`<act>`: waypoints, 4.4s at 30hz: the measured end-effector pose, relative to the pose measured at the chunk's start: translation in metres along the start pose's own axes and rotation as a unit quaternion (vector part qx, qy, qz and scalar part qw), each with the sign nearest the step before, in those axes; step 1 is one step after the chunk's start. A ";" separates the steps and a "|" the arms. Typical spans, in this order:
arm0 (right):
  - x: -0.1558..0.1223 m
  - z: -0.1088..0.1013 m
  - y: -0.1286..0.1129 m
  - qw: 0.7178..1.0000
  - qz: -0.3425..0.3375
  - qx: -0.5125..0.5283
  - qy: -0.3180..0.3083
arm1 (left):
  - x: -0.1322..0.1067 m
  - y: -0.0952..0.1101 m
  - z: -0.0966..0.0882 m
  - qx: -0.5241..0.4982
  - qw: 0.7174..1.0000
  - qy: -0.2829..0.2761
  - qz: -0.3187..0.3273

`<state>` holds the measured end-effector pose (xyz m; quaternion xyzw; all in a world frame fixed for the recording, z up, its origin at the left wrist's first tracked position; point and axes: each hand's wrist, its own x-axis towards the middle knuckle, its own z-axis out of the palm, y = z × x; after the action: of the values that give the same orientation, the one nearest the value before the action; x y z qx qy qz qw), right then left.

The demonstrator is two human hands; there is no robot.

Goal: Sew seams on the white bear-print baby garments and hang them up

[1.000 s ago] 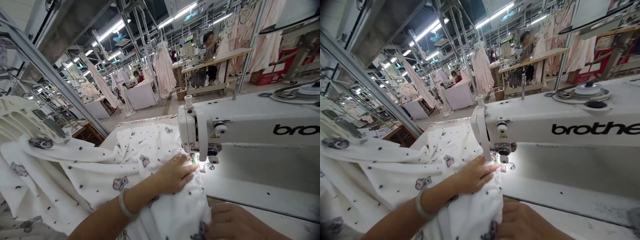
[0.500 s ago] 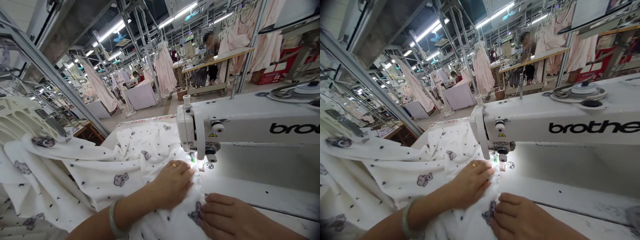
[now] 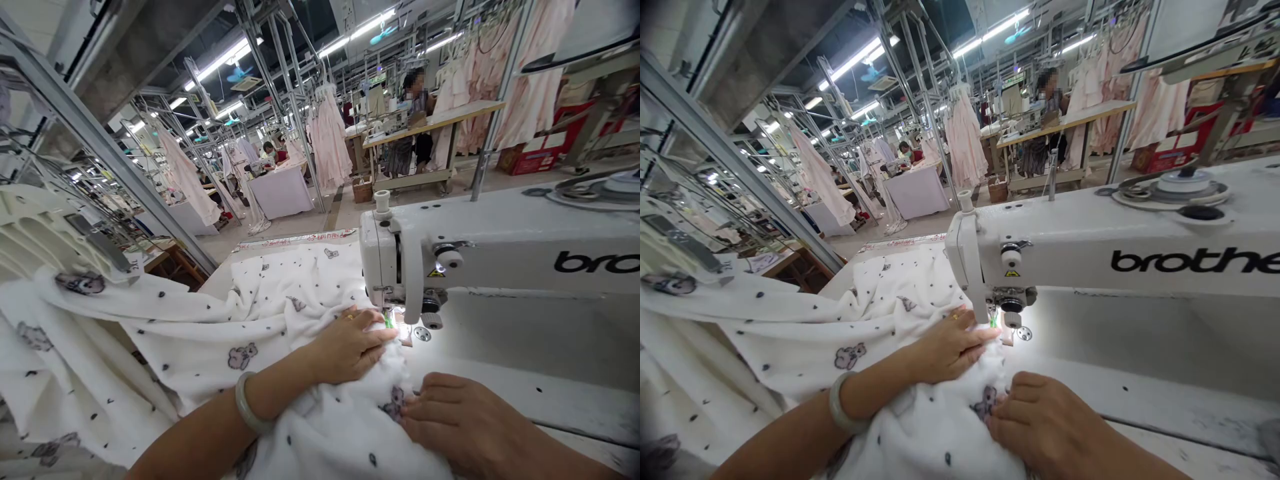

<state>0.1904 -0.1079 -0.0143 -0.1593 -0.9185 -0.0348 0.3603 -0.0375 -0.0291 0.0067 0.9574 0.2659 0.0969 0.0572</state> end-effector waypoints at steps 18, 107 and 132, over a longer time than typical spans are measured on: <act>-0.011 0.007 0.002 0.996 0.010 -0.069 0.050 | -0.023 0.032 -0.008 0.010 0.996 0.025 -0.082; 0.002 -0.028 0.037 0.978 0.127 0.054 -0.157 | -0.004 0.065 -0.027 -0.036 0.981 0.043 -0.184; -0.004 -0.029 0.037 0.969 0.144 0.070 -0.189 | -0.014 0.048 0.010 0.133 0.977 0.141 0.084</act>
<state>0.2235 -0.0791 0.0026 -0.2676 -0.9376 0.1127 0.1915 -0.0234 -0.0775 0.0025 0.9520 0.2004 0.1993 -0.1175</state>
